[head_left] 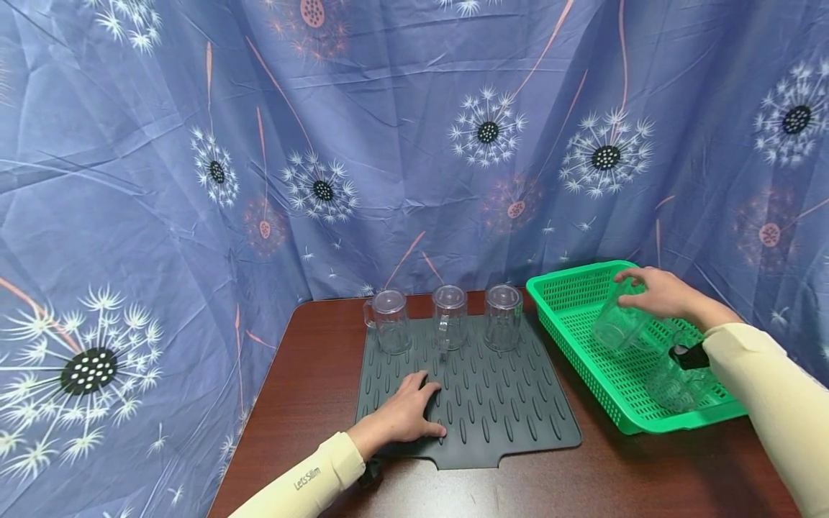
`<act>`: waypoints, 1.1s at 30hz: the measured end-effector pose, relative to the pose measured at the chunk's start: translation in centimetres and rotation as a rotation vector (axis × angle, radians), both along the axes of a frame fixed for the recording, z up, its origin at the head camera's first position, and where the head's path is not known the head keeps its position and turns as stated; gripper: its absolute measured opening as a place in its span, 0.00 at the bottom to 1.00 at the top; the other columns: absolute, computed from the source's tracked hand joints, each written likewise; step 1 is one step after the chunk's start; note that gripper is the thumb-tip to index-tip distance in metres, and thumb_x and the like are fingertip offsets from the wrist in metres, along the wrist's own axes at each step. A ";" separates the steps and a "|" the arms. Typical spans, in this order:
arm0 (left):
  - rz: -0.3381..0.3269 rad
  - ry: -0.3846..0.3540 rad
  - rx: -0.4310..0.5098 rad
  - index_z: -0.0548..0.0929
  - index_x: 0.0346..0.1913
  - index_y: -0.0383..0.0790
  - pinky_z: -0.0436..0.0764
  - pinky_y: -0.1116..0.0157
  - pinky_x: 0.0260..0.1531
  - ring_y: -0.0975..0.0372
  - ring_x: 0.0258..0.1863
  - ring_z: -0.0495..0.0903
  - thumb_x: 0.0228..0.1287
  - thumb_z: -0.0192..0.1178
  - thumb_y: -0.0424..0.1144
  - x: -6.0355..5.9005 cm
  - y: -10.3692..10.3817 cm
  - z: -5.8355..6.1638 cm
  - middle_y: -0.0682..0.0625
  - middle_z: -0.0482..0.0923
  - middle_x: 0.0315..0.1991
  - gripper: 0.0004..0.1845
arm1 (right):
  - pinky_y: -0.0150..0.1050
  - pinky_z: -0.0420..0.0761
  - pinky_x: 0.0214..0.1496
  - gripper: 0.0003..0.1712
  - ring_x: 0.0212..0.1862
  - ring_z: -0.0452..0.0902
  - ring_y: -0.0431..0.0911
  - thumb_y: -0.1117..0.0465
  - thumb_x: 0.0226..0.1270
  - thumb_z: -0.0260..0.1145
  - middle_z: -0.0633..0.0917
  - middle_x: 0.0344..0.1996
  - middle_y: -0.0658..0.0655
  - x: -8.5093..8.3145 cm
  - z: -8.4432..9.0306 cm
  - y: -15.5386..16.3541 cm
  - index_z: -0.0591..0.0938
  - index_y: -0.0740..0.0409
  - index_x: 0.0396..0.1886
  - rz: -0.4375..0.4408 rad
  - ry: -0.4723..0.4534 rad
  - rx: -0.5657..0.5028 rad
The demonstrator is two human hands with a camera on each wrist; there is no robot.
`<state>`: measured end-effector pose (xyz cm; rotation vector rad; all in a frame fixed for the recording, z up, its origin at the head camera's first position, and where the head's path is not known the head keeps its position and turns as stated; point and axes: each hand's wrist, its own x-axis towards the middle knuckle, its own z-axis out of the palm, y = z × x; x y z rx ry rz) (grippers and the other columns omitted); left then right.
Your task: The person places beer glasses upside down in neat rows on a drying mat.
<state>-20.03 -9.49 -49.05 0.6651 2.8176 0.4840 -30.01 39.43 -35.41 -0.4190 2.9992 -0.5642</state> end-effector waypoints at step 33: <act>-0.001 -0.007 -0.010 0.71 0.72 0.46 0.73 0.47 0.64 0.48 0.76 0.57 0.55 0.73 0.59 -0.2 0.0 -0.2 0.41 0.58 0.77 0.44 | 0.49 0.78 0.39 0.29 0.50 0.80 0.63 0.53 0.73 0.65 0.72 0.62 0.69 2.9 3.3 -3.7 0.72 0.56 0.70 0.013 0.136 -0.114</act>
